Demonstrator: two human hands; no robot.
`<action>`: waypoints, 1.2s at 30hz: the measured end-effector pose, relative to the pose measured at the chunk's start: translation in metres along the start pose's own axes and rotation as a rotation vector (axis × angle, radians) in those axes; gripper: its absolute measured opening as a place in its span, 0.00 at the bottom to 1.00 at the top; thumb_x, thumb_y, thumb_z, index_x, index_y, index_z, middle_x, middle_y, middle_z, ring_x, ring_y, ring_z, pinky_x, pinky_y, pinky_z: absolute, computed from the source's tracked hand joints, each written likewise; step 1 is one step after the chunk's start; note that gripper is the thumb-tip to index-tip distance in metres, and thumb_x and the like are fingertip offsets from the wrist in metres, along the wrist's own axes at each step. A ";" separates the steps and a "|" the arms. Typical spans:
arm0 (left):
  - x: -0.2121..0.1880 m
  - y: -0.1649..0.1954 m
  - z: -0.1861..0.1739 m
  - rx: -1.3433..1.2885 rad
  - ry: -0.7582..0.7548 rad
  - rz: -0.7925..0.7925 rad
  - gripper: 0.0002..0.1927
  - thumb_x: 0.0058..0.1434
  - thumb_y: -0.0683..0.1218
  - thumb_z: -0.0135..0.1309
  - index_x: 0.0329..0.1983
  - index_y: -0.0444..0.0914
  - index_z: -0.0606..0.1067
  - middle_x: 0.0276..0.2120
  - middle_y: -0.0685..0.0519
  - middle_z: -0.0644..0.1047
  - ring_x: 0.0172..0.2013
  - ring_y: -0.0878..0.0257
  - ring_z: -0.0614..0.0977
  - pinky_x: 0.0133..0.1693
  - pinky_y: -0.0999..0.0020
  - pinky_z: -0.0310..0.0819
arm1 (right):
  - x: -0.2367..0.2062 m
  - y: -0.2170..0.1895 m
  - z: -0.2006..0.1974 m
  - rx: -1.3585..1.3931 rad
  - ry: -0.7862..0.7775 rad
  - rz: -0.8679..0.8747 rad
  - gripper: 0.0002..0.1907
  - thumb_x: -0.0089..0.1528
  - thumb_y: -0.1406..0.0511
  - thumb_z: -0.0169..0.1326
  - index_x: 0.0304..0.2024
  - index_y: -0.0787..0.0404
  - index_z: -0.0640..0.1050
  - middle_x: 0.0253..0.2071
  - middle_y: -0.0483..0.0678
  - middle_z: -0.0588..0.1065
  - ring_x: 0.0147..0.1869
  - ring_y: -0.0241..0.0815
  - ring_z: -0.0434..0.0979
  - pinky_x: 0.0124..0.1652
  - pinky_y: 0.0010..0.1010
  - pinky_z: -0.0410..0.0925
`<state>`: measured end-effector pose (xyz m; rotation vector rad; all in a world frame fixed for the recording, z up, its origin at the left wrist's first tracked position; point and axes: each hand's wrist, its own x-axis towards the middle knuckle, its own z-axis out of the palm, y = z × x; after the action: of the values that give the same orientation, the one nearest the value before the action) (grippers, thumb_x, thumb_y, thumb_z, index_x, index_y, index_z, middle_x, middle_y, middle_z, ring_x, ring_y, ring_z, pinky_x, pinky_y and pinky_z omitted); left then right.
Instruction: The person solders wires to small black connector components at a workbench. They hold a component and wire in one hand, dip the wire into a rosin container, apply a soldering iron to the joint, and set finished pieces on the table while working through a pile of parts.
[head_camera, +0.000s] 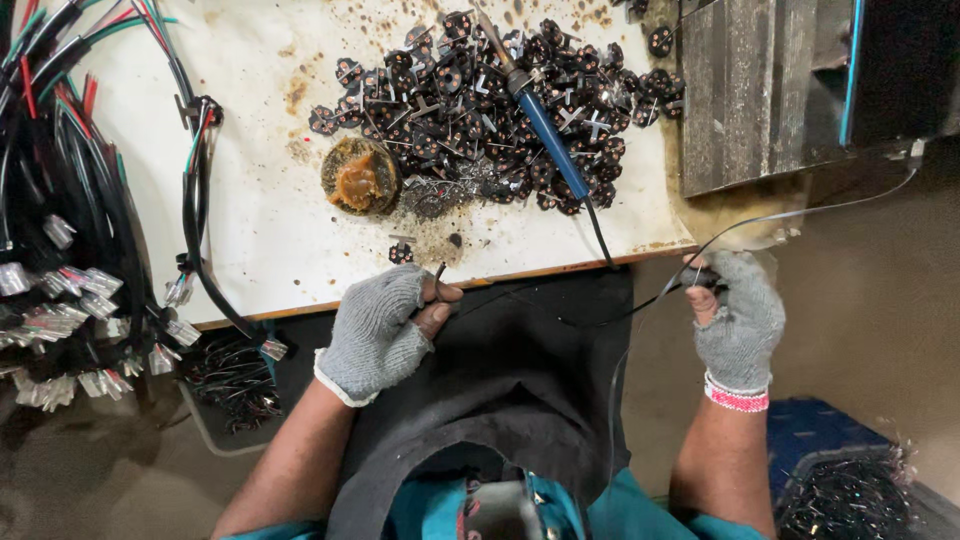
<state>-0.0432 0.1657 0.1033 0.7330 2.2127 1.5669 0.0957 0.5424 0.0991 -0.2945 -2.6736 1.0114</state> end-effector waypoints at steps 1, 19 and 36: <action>0.000 0.000 0.000 0.015 -0.009 -0.021 0.03 0.60 0.41 0.59 0.36 0.37 0.77 0.31 0.49 0.80 0.32 0.51 0.82 0.37 0.60 0.75 | 0.002 0.000 -0.002 -0.091 -0.021 -0.044 0.17 0.70 0.59 0.61 0.51 0.67 0.78 0.44 0.52 0.79 0.49 0.46 0.80 0.52 0.32 0.71; -0.002 -0.012 -0.010 0.020 -0.040 0.012 0.07 0.60 0.46 0.63 0.35 0.39 0.78 0.30 0.50 0.80 0.32 0.51 0.83 0.35 0.60 0.76 | 0.059 0.007 0.037 -0.719 0.647 -0.330 0.20 0.65 0.67 0.74 0.40 0.58 0.70 0.36 0.49 0.71 0.43 0.51 0.73 0.51 0.46 0.72; -0.008 -0.019 -0.019 0.068 -0.093 0.047 0.07 0.58 0.46 0.63 0.37 0.40 0.79 0.30 0.49 0.79 0.33 0.50 0.82 0.34 0.58 0.75 | 0.063 0.000 0.055 -0.608 0.783 0.089 0.15 0.72 0.59 0.55 0.48 0.63 0.67 0.44 0.51 0.67 0.48 0.48 0.72 0.50 0.41 0.71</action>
<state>-0.0515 0.1417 0.0917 0.8653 2.2053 1.4540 0.0187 0.5264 0.0708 -0.7489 -2.1498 0.0127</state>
